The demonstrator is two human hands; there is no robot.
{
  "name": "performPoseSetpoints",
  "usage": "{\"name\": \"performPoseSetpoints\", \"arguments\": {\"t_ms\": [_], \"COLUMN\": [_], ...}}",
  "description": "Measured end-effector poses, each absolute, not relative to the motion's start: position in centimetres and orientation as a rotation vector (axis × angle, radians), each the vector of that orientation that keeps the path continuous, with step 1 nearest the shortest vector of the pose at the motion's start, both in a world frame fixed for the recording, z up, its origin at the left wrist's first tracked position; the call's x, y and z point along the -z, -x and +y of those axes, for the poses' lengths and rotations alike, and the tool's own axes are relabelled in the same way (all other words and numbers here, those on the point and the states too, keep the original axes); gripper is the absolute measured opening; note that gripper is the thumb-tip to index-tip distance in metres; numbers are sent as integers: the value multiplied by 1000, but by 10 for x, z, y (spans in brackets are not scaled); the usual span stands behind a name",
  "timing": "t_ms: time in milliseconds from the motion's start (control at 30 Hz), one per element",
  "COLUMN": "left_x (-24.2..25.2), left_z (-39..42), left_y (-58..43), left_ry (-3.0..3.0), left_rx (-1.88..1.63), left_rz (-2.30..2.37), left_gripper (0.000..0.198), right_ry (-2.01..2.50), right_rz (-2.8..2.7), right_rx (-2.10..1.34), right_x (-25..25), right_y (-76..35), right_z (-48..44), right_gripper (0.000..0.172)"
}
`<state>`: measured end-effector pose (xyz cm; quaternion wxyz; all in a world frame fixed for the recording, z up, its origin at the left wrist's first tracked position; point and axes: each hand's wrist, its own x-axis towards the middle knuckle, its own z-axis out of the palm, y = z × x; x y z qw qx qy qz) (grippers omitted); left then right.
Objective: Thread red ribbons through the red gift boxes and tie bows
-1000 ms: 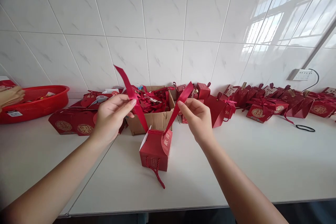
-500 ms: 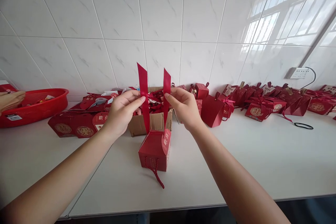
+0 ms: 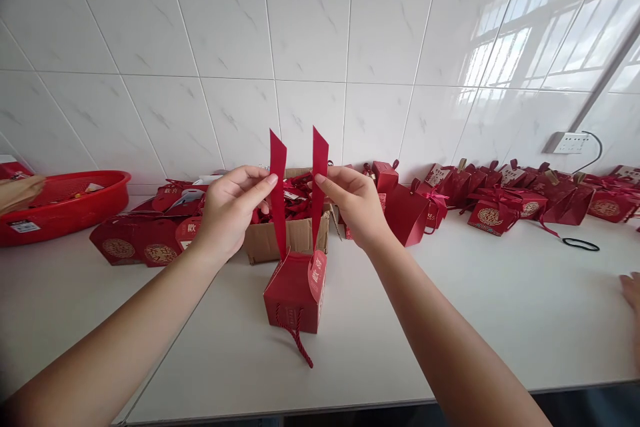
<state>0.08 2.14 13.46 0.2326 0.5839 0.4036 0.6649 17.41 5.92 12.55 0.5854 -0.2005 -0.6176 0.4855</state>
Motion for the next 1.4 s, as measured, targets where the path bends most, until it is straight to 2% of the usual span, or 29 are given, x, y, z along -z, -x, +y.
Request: {"name": "performPoseSetpoints", "arguments": {"t_ms": [200,367,633,767,1000,1400], "left_x": [-136,-136,-136,-135,-131,-122], "left_z": [27,28,27,25,20,20], "left_y": [3,7,-6,-8,6,5], "left_ry": [-1657,-1675,-1078,-1080,-1523,-1735], "left_rx": [-1934,-1847,-1755,-1766,-1852,-1993], "left_rz": [1050,897,626,535,860,1017], "left_gripper": [10,12,14,16,9,23], "right_ry": [535,516,499,505,490,502], "right_rz": [-1436,-1428,-1440,-1428,-1439,-1422], "right_rx": [-1101,-1163,-1219,-1216,-1221,-1195], "right_x": [-125,-127,-128,-126,-127,-132], "right_y": [-173,-174,-177,-178,-178,-182], "right_z": [57,56,56,58,60,58], "right_gripper": [12,12,9,10,10,12]}}
